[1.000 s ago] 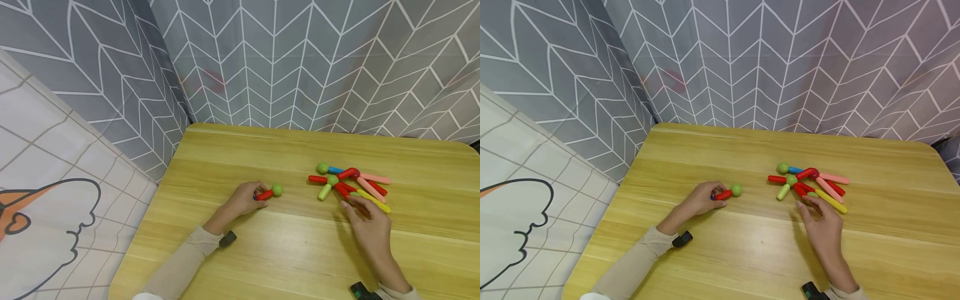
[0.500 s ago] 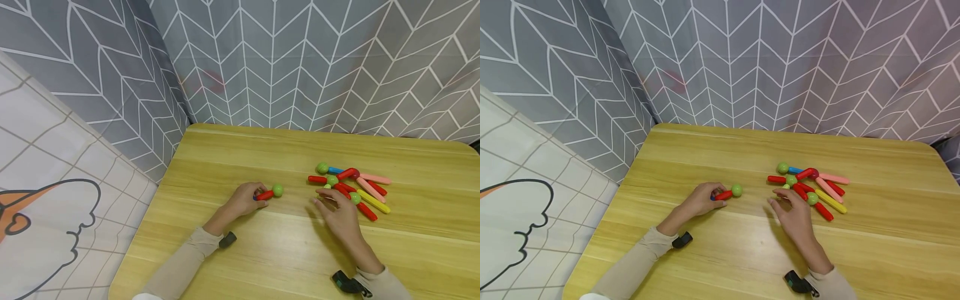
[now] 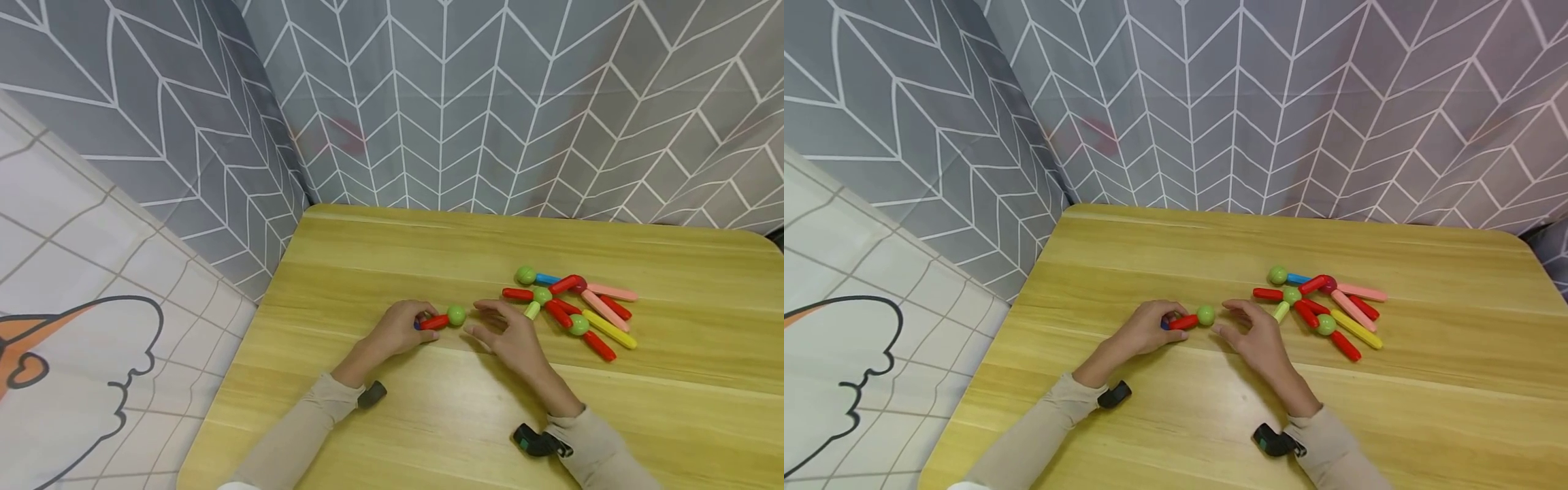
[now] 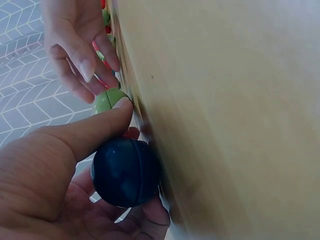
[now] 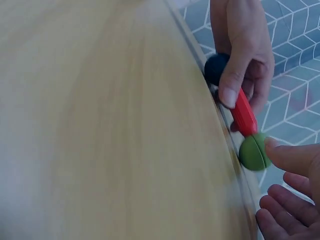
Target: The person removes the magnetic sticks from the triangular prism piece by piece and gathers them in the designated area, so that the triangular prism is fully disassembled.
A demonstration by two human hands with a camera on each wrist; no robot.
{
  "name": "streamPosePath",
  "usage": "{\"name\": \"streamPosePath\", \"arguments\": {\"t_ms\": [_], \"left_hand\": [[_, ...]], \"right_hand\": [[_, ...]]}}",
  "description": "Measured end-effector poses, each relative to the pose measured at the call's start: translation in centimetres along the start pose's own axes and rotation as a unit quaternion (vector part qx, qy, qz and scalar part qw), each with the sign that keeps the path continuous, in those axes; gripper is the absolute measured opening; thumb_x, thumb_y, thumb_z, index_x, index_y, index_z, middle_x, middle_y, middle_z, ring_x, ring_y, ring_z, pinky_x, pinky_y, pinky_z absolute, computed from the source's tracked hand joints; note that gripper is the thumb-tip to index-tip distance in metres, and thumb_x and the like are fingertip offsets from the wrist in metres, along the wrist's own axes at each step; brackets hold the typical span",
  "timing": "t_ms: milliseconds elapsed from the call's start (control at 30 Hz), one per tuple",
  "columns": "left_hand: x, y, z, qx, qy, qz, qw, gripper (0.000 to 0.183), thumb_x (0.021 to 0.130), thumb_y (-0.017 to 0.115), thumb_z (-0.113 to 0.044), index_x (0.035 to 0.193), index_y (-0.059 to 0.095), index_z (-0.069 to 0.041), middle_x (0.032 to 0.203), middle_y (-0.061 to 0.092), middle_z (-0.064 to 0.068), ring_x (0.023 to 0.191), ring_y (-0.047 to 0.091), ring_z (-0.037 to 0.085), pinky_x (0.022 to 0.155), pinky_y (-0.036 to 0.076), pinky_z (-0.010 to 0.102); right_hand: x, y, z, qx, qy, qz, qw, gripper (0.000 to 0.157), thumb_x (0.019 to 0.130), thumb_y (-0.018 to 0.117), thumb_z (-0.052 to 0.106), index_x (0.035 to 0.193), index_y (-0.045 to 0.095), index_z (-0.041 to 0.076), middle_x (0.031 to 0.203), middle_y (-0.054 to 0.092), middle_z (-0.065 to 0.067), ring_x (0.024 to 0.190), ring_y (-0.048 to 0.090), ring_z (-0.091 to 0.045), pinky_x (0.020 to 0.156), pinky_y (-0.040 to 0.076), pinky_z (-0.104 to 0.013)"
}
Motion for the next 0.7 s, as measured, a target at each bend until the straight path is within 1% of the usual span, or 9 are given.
{"name": "streamPosePath", "arguments": {"t_ms": [33,133,333,433,600,700], "left_hand": [[0.0,0.0,0.0,0.004,0.001,0.001,1.0,0.032,0.088,0.079,-0.026,0.117,0.072,-0.013,0.1,0.07,0.003,0.089,0.059,0.015,0.082,0.048,0.031],[0.1,0.1,-0.1,0.012,0.004,0.002,0.9999,0.032,0.088,0.078,-0.026,0.117,0.072,-0.014,0.1,0.07,0.003,0.089,0.059,0.014,0.082,0.048,0.031],[0.1,0.1,-0.1,0.01,0.008,0.004,0.9999,0.032,0.088,0.078,-0.026,0.117,0.072,-0.013,0.101,0.07,0.003,0.089,0.059,0.015,0.083,0.048,0.031],[0.1,0.1,-0.1,0.005,0.008,0.007,0.9999,0.032,0.089,0.078,-0.026,0.117,0.072,-0.013,0.102,0.071,0.003,0.09,0.059,0.015,0.084,0.048,0.032],[0.3,0.2,-0.1,0.0,0.012,0.011,0.9999,0.033,0.089,0.078,-0.027,0.118,0.072,-0.013,0.103,0.071,0.003,0.09,0.059,0.015,0.084,0.049,0.033],[0.2,0.3,-0.2,-0.005,0.019,0.012,0.9997,0.032,0.089,0.078,-0.027,0.118,0.072,-0.013,0.104,0.071,0.003,0.089,0.059,0.014,0.083,0.049,0.031]], "right_hand": [[0.1,0.4,0.0,0.014,0.001,0.007,1.0,0.045,0.085,0.08,0.011,0.126,0.065,0.0,0.125,0.067,-0.02,0.118,0.065,-0.036,0.1,0.053,-0.045],[0.3,1.2,-0.1,0.033,-0.001,0.02,0.999,0.046,0.086,0.08,0.011,0.127,0.064,-0.001,0.126,0.067,-0.021,0.119,0.065,-0.036,0.101,0.053,-0.045],[1.0,2.2,-0.2,0.04,0.0,0.037,0.999,0.047,0.084,0.081,0.01,0.127,0.064,0.002,0.125,0.069,-0.018,0.118,0.066,-0.033,0.101,0.053,-0.043],[1.1,2.5,0.1,0.046,-0.002,0.047,0.998,0.046,0.085,0.08,0.009,0.128,0.064,0.002,0.126,0.068,-0.018,0.119,0.066,-0.034,0.1,0.054,-0.041],[1.2,2.8,0.3,0.052,-0.012,0.049,0.997,0.043,0.087,0.077,0.005,0.128,0.064,0.0,0.126,0.067,-0.019,0.118,0.066,-0.035,0.097,0.056,-0.038],[1.2,3.0,0.4,0.049,-0.011,0.053,0.997,0.043,0.086,0.078,0.007,0.127,0.065,0.001,0.125,0.067,-0.019,0.116,0.067,-0.034,0.096,0.056,-0.037]]}}
Point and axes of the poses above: each hand's wrist, its own x-axis towards the middle knuckle, its own y-axis out of the palm, z = x × y, the point moved 9 cm from there along x, towards the middle knuckle
